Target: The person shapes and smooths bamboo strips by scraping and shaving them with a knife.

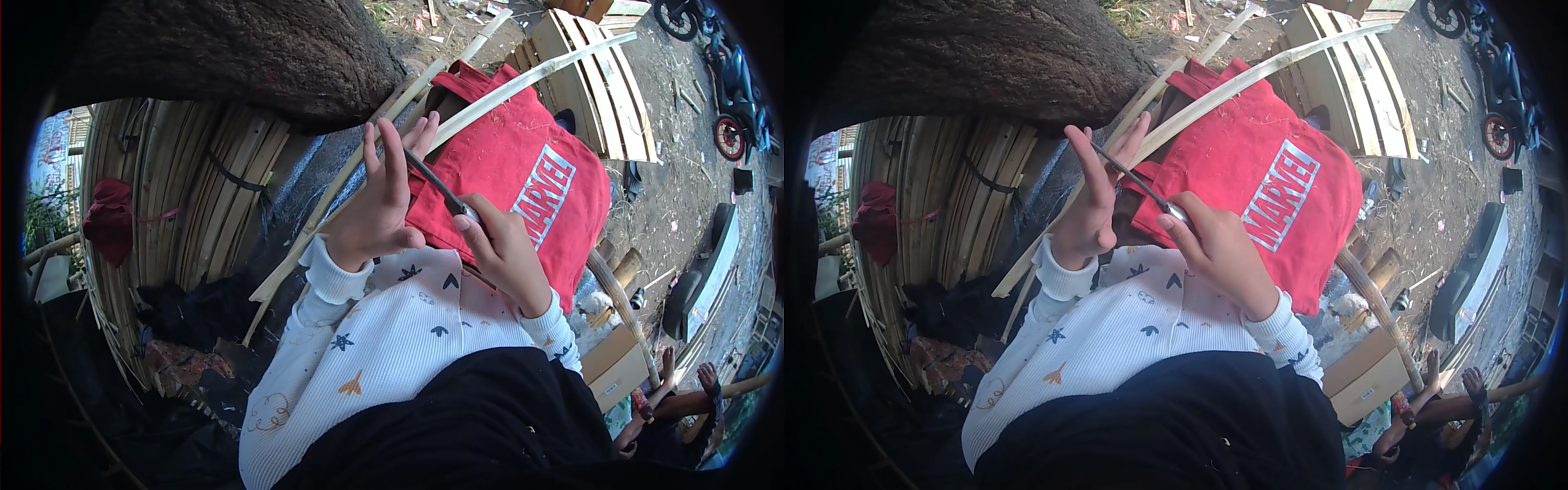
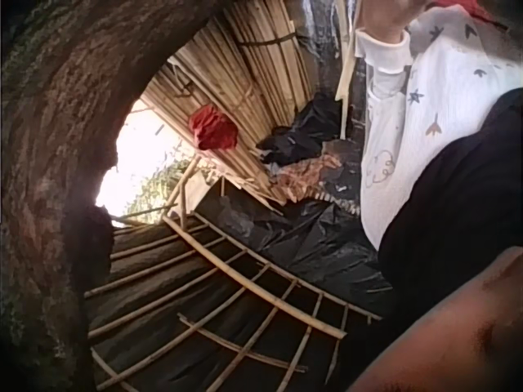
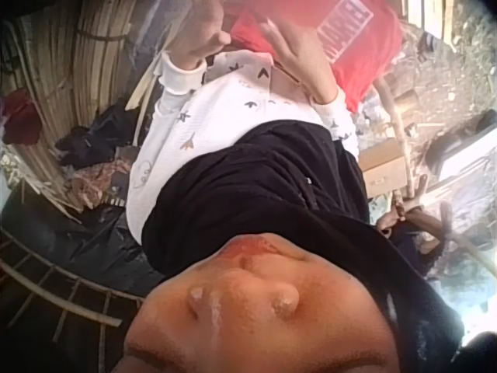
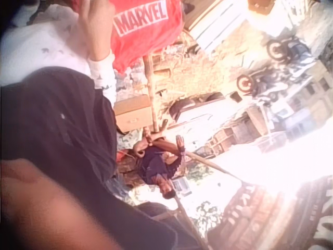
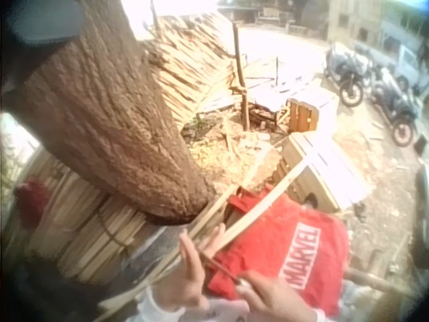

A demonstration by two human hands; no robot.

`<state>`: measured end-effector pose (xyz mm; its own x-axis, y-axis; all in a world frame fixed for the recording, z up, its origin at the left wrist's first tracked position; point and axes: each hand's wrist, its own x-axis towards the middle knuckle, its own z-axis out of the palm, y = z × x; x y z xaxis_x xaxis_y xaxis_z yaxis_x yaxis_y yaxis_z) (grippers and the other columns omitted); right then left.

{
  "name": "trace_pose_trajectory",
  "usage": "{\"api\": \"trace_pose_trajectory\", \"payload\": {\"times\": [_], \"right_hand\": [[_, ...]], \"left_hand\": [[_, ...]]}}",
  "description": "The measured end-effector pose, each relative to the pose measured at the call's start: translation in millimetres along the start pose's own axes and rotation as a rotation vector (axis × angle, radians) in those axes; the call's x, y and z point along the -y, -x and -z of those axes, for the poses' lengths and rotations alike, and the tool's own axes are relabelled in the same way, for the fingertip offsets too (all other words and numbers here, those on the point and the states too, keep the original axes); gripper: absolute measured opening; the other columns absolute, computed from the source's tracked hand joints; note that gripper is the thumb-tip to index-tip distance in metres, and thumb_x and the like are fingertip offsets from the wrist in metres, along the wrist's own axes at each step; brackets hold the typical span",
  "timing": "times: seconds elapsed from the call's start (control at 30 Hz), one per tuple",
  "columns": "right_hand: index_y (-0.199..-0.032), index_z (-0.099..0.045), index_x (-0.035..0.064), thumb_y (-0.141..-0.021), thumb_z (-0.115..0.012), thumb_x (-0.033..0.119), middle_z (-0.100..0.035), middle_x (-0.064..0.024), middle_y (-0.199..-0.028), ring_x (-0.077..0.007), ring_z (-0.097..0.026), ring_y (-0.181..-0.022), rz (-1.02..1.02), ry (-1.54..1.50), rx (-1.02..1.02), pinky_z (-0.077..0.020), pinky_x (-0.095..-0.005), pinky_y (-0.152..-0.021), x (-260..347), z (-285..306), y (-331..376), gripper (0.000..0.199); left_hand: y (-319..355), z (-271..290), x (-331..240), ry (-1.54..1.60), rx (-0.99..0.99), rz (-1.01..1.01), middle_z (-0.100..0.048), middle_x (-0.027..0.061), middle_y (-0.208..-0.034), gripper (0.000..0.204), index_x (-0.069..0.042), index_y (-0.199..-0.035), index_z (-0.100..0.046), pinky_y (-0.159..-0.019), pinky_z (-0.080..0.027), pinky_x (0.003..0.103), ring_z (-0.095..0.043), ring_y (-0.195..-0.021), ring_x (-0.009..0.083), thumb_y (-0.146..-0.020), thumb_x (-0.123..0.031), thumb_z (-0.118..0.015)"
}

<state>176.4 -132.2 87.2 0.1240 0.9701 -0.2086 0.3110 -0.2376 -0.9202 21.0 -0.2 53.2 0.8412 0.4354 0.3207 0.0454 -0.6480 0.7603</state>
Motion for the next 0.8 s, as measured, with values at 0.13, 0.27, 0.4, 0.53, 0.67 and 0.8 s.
{"api": "trace_pose_trajectory", "payload": {"times": [0.13, 0.27, 0.4, 0.53, 0.67, 0.8], "right_hand": [[-0.1, -0.055, 0.0001, -0.092, -0.054, 0.025, -0.055, -0.016, -0.06, -0.0307, -0.059, -0.054, 0.005, 0.067, -0.071, -0.0429, -0.0357, -0.051, 1.2, -2.0, -3.5, 0.026], [-0.099, -0.055, -0.0002, -0.092, -0.055, 0.025, -0.055, -0.0171, -0.061, -0.0318, -0.058, -0.055, -0.02, 0.032, -0.098, -0.0425, -0.0364, -0.051, 3.5, 2.3, -4.1, 0.026], [-0.098, -0.055, -0.0004, -0.092, -0.056, 0.025, -0.054, -0.0171, -0.06, -0.0323, -0.058, -0.055, -0.005, 0.022, -0.054, -0.0419, -0.0364, -0.051, 2.0, -0.1, -3.7, 0.026], [-0.097, -0.054, -0.0007, -0.093, -0.055, 0.024, -0.053, -0.0164, -0.059, -0.0311, -0.056, -0.052, 0.021, 0.062, -0.132, -0.0402, -0.0362, -0.05, -4.3, -3.5, -9.0, 0.025], [-0.095, -0.054, -0.0008, -0.094, -0.053, 0.024, -0.047, -0.0126, -0.056, -0.024, -0.049, -0.046, -0.029, 0.029, -0.293, -0.0358, -0.0333, -0.047, -15.9, 4.2, -12.8, 0.025], [-0.097, -0.055, -0.0005, -0.095, -0.053, 0.024, -0.044, -0.0095, -0.055, -0.0193, -0.043, -0.045, -0.03, -0.071, -0.311, -0.0336, -0.0312, -0.047, -18.2, 7.4, -7.5, 0.024]], "left_hand": [[2.8, -1.2, 7.6, -0.203, 0.023, -0.054, -0.018, 0.0271, -0.148, 0.123, -0.001, -0.139, 0.026, -0.102, 0.015, 0.062, -0.019, -0.139, 0.0379, -0.067, -0.089, -0.021], [3.0, 1.0, 8.0, -0.116, 0.018, -0.03, -0.019, 0.0261, -0.148, 0.124, 0.0, -0.14, 0.024, -0.102, 0.015, 0.062, -0.019, -0.139, 0.0374, -0.066, -0.089, -0.021], [1.9, -0.4, 8.0, -0.069, 0.016, -0.006, -0.02, 0.0255, -0.148, 0.124, 0.001, -0.14, 0.023, -0.102, 0.015, 0.061, -0.021, -0.139, 0.0369, -0.066, -0.089, -0.021], [0.9, -1.9, 6.2, -0.089, 0.043, -0.005, -0.02, 0.0235, -0.149, 0.122, -0.002, -0.141, 0.022, -0.103, 0.014, 0.06, -0.02, -0.139, 0.0366, -0.067, -0.089, -0.021], [3.6, -0.8, 7.0, -0.021, 0.038, 0.014, -0.019, 0.0215, -0.15, 0.12, -0.004, -0.142, 0.021, -0.103, 0.015, 0.06, -0.02, -0.139, 0.0367, -0.067, -0.089, -0.02], [-5.2, -4.0, -2.6, 0.329, -0.06, 0.084, -0.012, 0.0196, -0.152, 0.111, -0.01, -0.144, 0.02, -0.108, 0.007, 0.058, -0.012, -0.141, 0.0341, -0.071, -0.087, -0.014]]}}
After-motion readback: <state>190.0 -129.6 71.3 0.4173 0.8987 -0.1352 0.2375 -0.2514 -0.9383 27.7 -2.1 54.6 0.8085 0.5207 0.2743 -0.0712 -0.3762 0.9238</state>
